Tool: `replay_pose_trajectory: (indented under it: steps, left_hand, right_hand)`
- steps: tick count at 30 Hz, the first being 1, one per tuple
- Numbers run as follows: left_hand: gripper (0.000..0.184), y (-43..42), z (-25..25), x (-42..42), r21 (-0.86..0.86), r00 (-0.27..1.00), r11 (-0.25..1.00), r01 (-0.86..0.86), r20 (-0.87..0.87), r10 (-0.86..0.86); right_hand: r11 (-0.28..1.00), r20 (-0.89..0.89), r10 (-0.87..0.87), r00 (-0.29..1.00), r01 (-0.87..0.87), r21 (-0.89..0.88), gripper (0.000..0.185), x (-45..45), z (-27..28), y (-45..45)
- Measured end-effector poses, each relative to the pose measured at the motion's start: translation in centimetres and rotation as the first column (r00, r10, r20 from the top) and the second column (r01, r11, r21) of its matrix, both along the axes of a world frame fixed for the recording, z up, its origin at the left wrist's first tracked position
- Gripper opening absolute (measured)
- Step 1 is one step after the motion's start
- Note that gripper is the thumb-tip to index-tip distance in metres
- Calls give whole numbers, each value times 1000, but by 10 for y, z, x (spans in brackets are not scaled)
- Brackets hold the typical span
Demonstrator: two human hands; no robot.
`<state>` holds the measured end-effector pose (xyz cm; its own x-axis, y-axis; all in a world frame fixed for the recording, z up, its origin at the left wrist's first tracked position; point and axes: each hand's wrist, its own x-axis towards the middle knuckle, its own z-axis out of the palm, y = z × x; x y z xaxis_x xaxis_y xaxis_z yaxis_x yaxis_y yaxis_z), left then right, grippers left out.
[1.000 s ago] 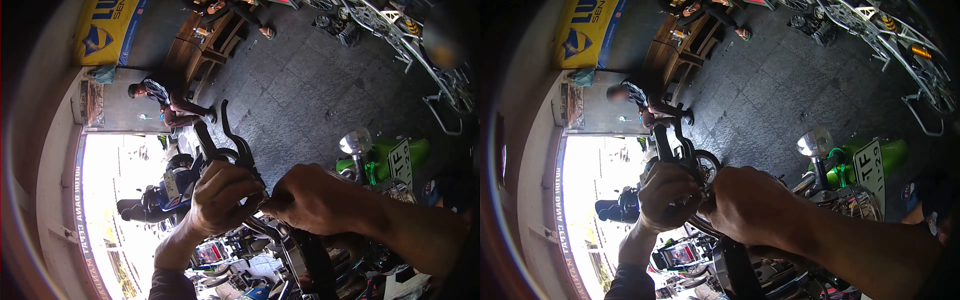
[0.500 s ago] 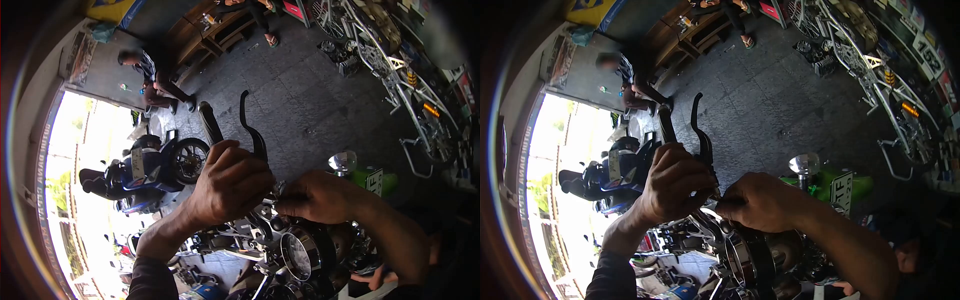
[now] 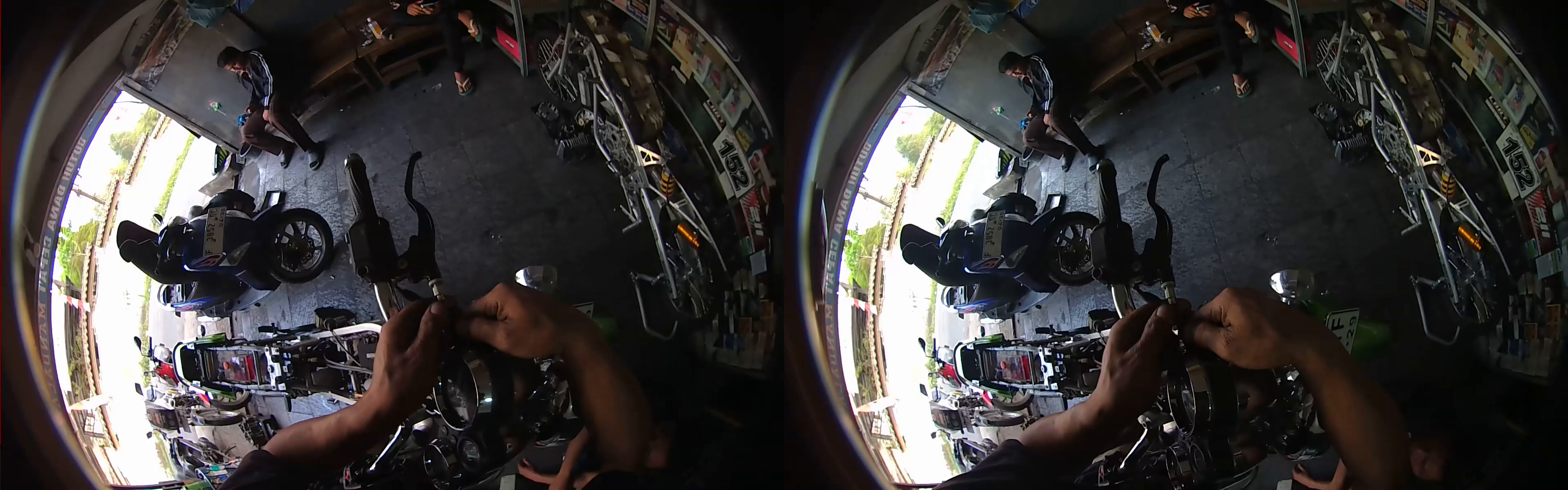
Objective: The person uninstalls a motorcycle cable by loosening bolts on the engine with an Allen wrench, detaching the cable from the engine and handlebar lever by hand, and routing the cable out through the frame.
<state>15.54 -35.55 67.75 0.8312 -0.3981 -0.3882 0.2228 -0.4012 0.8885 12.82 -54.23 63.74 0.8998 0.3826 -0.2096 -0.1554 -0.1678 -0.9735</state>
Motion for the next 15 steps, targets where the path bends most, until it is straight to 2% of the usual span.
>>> replay_pose_trajectory:
  steps: [2, 3, 4, 5, 6, 8, 9, 11, 13, 15]
  left_hand:
    - [40, -1, -11, 0, 5, 1000, 1000, -11, 19, 11]
    - [41, -1, -17, 1, 17, 999, 1000, -21, 32, 21]
    - [41, -1, -20, 0, 16, 999, 1000, -25, 35, 25]
    - [40, -1, -22, -2, 53, 993, 998, -26, 113, 20]
    - [40, -2, -25, -2, 85, 981, 996, -26, 191, 10]
    - [41, -1, -33, -6, 60, 983, 997, -39, 180, 28]
    - [41, -1, -36, -5, 29, 984, 999, -46, 175, 40]
    - [41, -1, -36, -6, 60, 977, 998, -33, 211, 20]
    - [41, -1, -34, -5, 93, 969, 996, -14, 248, -10]
    - [41, -3, -31, -6, 107, 969, 994, -37, 248, 9]
  right_hand:
    - [994, -216, 57, 975, -75, -77, 37, 3, 23, -6]
    - [993, -210, 59, 976, -78, -85, 37, 5, 27, -8]
    - [981, -214, 61, 975, -98, -167, 40, 7, 29, -7]
    - [963, -220, 62, 974, -117, -244, 43, 9, 30, -6]
    - [962, -217, 61, 974, -115, -247, 43, 12, 33, -6]
    - [879, -28, -78, 997, 56, -473, 48, 16, 38, -3]
    - [877, -24, -88, 996, 66, -476, 48, 23, 41, -8]
    - [806, 199, -192, 961, 270, -526, 47, 45, 48, -22]
    - [771, 548, -288, 785, 530, -353, 44, 83, 40, -2]
    - [785, 374, -223, 900, 394, -479, 48, 121, 64, 30]
